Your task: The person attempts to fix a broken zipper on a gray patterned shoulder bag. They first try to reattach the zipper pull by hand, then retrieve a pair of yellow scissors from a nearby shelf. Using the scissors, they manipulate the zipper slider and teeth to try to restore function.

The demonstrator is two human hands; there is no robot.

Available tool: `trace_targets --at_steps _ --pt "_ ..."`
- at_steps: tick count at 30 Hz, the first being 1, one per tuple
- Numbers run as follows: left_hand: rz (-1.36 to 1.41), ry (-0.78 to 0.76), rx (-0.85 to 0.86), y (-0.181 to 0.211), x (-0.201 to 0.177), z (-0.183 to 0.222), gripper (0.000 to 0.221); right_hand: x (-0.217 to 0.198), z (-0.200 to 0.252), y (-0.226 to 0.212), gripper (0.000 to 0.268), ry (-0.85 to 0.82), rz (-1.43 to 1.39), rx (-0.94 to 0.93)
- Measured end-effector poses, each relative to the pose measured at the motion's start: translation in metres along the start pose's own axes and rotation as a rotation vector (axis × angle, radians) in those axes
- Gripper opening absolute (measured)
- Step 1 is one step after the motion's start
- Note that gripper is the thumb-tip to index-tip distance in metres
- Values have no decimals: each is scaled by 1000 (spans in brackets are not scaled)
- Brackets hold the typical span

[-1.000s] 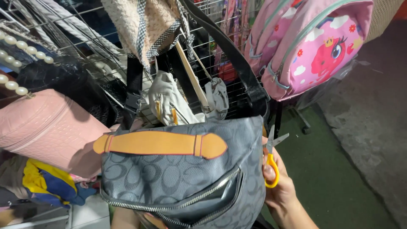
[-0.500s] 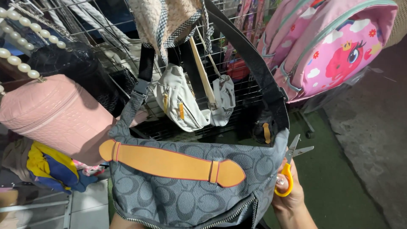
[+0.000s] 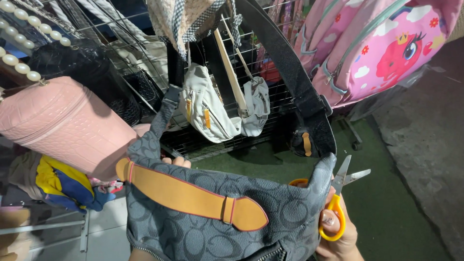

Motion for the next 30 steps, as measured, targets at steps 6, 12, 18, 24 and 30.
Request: trace_targets --at_steps 6,12,18,24,30 --pt "-346 87 166 -14 -55 28 31 30 11 -1 83 94 -20 31" --pt "-361 187 153 -15 -57 35 33 29 16 1 80 198 -59 21" --pt "-332 326 78 -12 -28 32 37 7 12 0 73 177 -105 35" --pt "-299 463 4 -9 20 25 45 -3 -3 -8 60 80 -122 33" --pt "-267 592 -58 -4 76 18 54 16 -36 -18 50 -21 -137 38"
Point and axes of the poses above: each hand's wrist, its own z-axis away from the middle knuckle, its own x-axis out of the palm, y = z × x, the point moved 2 cm from there along -z, towards the middle knuckle, and after that the axes turned 6 degrees about x, right-handed, at the moved point
